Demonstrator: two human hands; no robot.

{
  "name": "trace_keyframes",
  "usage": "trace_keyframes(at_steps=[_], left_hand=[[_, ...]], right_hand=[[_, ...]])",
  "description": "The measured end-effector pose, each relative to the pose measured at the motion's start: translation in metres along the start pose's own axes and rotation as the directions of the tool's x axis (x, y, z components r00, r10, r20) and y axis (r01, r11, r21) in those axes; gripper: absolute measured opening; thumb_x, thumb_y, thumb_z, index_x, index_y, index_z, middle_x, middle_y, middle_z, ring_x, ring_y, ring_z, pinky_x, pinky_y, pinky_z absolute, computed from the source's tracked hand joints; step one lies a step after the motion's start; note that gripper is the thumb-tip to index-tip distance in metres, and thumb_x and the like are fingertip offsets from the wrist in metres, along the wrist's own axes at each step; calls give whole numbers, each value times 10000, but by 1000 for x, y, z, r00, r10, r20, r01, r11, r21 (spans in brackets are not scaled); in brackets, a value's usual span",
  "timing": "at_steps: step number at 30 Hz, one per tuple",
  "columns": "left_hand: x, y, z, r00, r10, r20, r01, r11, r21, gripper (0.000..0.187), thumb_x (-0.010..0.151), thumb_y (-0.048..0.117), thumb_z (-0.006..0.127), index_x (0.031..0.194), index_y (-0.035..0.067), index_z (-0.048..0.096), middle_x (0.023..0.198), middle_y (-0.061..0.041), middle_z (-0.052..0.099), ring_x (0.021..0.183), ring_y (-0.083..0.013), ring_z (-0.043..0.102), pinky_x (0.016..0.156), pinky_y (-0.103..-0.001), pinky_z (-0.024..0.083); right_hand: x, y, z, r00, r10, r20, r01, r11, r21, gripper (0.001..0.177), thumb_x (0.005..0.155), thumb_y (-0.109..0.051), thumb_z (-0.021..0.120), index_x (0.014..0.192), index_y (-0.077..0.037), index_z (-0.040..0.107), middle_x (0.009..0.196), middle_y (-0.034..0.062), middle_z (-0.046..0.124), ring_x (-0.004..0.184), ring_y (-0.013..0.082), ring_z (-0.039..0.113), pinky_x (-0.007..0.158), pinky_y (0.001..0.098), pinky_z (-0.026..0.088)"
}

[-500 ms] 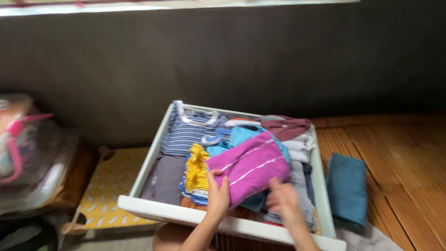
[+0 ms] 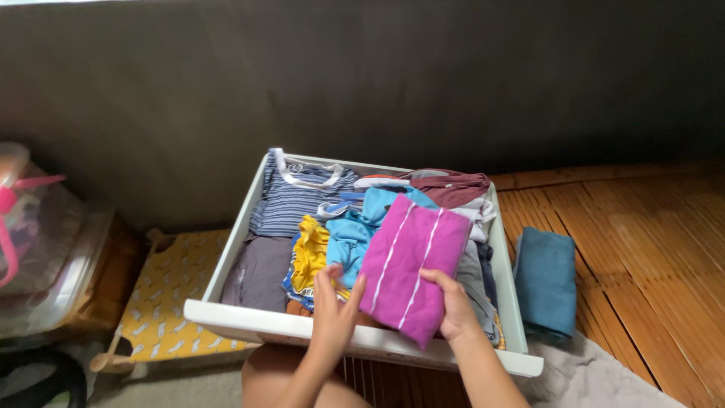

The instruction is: The person folds various garments from a white drawer, including a blue shirt, a striped towel, a dark blue t-shirt, a pink striped shirt, and a yellow t-shirt. Each item is smoothed and folded by hand and placed back into the drawer.

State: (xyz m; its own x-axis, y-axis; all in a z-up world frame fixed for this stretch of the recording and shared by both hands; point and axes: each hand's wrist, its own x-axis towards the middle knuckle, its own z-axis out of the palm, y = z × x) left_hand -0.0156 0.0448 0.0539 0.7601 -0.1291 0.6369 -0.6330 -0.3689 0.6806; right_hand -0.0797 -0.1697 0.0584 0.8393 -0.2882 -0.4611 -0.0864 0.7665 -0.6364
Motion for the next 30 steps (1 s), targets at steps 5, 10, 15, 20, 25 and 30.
trace_keyframes(at_steps=[5, 10, 15, 20, 25, 30], left_hand=[[78, -16, 14, 814, -414, 408, 556, 758, -341, 508, 913, 433, 758, 1149, -14, 710, 1026, -105, 727, 906, -160, 647, 826, -305, 528], [168, -24, 2, 818, -478, 320, 537, 432, -725, 506, 763, 317, 854, 1149, 84, 624, 1063, -77, 729, 978, -186, 706, 851, -331, 567], [155, -62, 14, 542, -634, 552, 833, 319, -452, 553, 776, 335, 840, 1224, 39, 704, 1146, -121, 754, 994, -229, 733, 832, -396, 582], [118, -91, 24, 416, -657, 629, 904, 225, -363, 625, 754, 377, 830, 1302, 113, 686, 1184, -74, 751, 1035, -216, 730, 853, -418, 596], [137, -77, 15, 491, -547, 678, 862, 418, -287, 675, 788, 446, 800, 1348, 99, 654, 1204, -98, 741, 1087, -251, 721, 849, -384, 601], [140, -64, 3, 543, -247, 802, 773, 520, -364, 766, 730, 348, 850, 1395, 89, 571, 1279, -101, 674, 1181, -227, 645, 969, -384, 542]], right_hand=[[16, -25, 56, 973, -109, 202, 94, 992, 86, 559, 817, -185, 729, 1315, 9, 565, 1177, 146, 692, 1073, 280, 690, 978, 426, 554], [32, -24, 125, 940, -280, 195, 247, 953, 178, 527, 895, -226, 692, 1362, -32, 548, 1249, 103, 668, 1144, 255, 663, 1020, 404, 535], [-5, 27, 98, 884, 167, 437, -43, 959, -279, 532, 824, -295, 709, 1299, -79, 604, 1241, 109, 716, 1095, 206, 731, 959, 348, 583], [41, -12, 42, 878, -349, 327, 471, 751, -463, 330, 841, -110, 784, 1126, 23, 684, 1020, 126, 713, 882, 187, 679, 783, 327, 572], [129, -85, 40, 814, -534, 228, 551, 588, -592, 388, 890, -161, 763, 1225, 8, 666, 1129, 93, 712, 1004, 152, 668, 890, 290, 533], [141, -102, 57, 895, -243, 375, 435, 664, -608, 654, 794, -226, 802, 1377, -151, 515, 1274, -6, 661, 1177, 95, 619, 1028, 315, 433]])
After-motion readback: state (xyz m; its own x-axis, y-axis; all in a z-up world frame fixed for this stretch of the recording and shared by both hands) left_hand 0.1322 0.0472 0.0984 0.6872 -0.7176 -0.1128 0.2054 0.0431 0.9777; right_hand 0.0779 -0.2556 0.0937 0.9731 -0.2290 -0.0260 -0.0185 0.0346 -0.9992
